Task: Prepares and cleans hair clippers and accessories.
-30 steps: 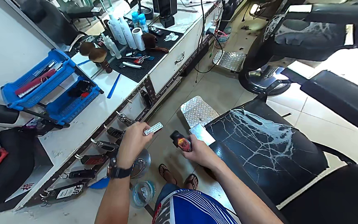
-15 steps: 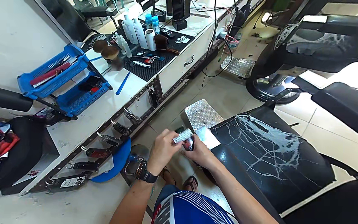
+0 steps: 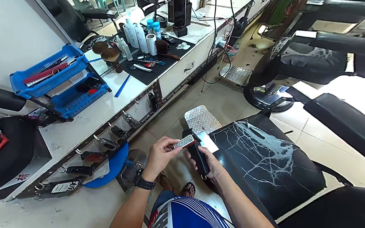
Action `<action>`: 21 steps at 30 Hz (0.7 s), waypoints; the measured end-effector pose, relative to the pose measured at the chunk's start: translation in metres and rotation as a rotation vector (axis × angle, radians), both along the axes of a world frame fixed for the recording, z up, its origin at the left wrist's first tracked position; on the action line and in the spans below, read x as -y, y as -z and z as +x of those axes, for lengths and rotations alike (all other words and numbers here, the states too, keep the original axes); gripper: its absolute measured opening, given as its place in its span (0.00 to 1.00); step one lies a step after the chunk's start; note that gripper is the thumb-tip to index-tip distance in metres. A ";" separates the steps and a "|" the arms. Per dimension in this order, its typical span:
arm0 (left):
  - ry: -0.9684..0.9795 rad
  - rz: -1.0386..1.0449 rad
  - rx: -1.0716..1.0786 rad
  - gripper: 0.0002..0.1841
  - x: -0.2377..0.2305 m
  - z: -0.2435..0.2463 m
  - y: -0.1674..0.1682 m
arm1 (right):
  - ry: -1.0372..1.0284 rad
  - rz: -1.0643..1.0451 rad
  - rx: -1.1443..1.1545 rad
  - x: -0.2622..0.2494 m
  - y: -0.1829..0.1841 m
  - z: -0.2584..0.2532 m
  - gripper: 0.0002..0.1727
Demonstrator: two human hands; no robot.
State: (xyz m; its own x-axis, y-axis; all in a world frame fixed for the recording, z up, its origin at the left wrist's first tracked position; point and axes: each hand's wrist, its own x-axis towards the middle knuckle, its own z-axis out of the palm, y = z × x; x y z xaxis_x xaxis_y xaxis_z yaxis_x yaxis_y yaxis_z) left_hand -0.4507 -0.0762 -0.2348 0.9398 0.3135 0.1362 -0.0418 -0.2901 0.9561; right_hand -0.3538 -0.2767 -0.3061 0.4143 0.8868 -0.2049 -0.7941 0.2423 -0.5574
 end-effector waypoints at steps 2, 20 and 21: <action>-0.107 0.189 -0.093 0.13 -0.010 -0.003 0.015 | 0.023 0.050 -0.005 -0.003 0.003 -0.002 0.41; 0.120 0.026 -0.122 0.13 -0.014 -0.033 -0.010 | -0.286 0.125 -0.009 0.013 0.035 -0.015 0.39; 0.104 0.109 -0.144 0.12 -0.021 -0.031 -0.011 | -0.327 0.154 -0.005 0.014 0.034 -0.015 0.42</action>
